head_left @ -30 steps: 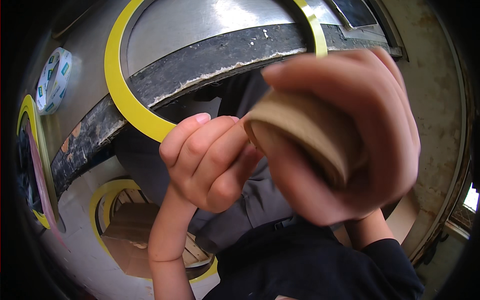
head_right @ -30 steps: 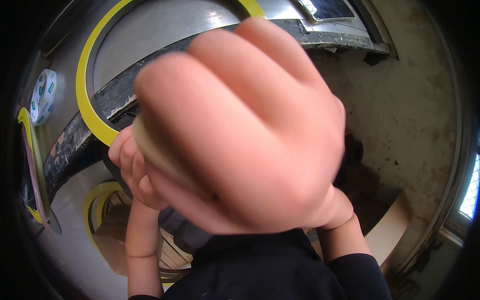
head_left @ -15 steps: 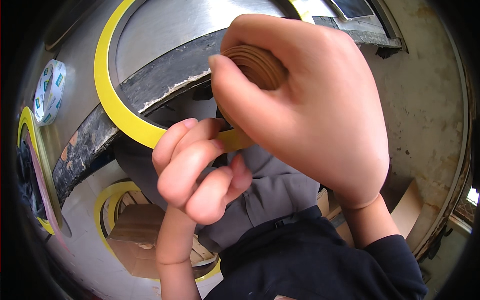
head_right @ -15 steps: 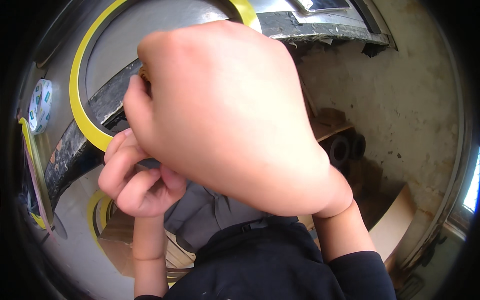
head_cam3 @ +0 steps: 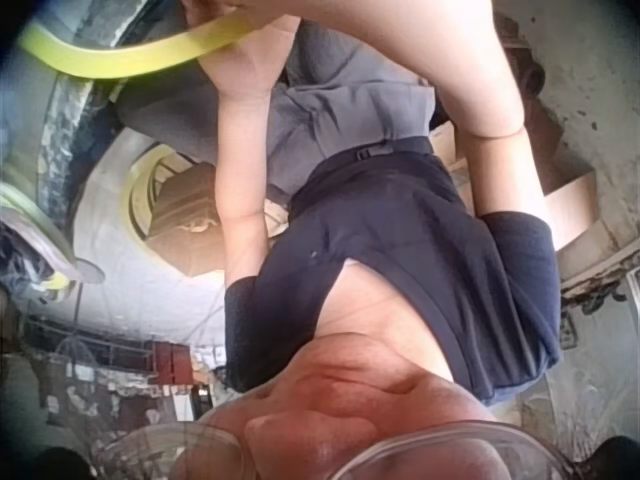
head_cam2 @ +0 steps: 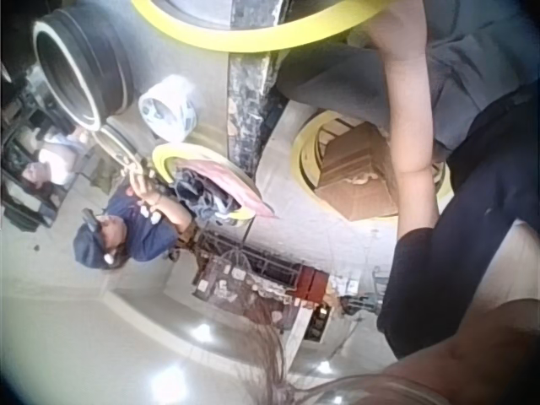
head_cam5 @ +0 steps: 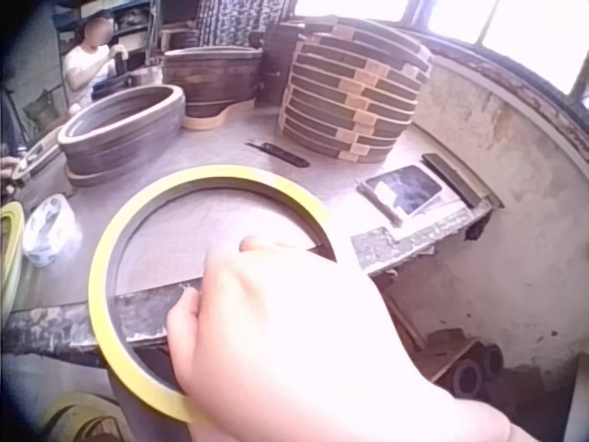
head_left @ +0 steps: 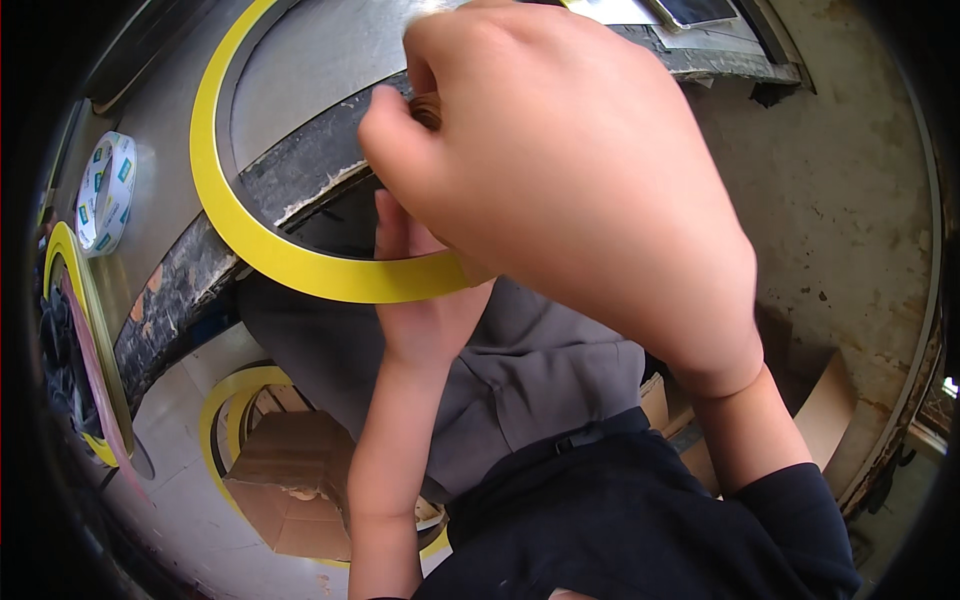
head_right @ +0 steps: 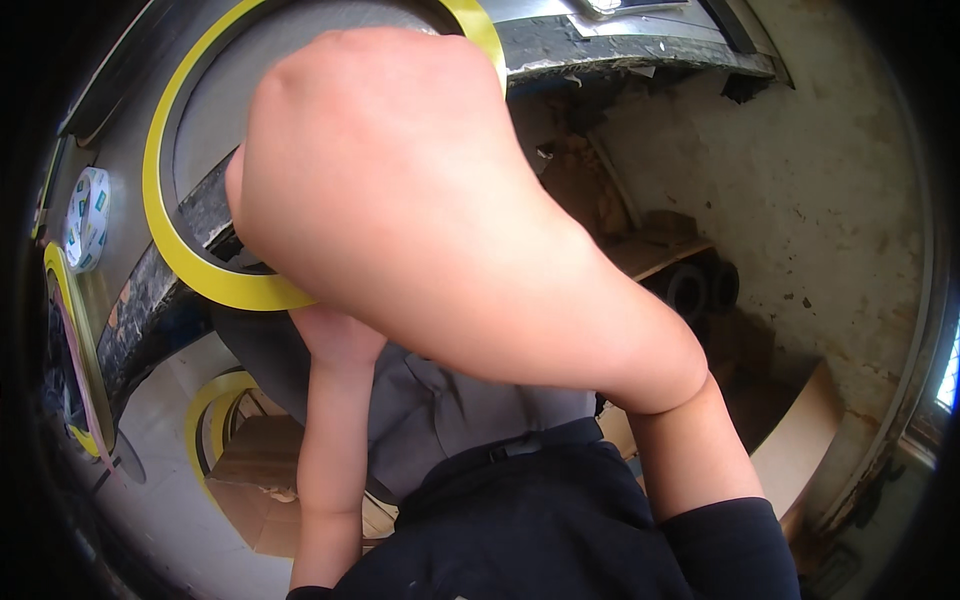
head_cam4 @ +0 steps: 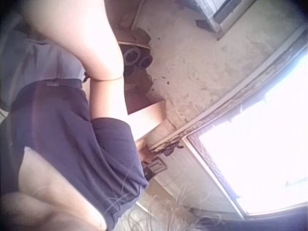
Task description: Applying wood-patterned finishing tape around yellow circular frames.
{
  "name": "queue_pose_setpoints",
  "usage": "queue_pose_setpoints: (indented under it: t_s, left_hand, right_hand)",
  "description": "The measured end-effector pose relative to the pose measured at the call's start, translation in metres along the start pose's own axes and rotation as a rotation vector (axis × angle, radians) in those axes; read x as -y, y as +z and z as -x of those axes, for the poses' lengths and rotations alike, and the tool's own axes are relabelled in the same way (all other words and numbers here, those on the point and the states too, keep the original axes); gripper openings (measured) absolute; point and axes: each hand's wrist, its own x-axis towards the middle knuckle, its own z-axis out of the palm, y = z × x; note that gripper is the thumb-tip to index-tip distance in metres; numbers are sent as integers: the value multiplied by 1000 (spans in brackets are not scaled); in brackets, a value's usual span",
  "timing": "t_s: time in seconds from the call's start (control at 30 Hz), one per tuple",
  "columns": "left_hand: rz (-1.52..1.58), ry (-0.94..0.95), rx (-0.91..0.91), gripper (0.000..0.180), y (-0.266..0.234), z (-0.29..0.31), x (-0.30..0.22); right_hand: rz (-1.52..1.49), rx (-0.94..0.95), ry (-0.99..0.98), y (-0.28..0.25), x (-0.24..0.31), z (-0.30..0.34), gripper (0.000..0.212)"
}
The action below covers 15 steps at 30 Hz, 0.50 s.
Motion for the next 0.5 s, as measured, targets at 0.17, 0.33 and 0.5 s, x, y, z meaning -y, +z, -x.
queue_pose_setpoints:
  t_s: [0.17,0.33,0.5]
  left_hand:
    - [54,29,172,44,-11,-8,3]
    - [57,15,170,42,-6,0,14]
    - [283,-24,157,57,-25,6,17]
  right_hand:
    - [30,-229,22,21,1,0,24]
    - [-69,-496,-34,22,-4,13,23]
    - [-124,-684,-370,34,-34,4,11]
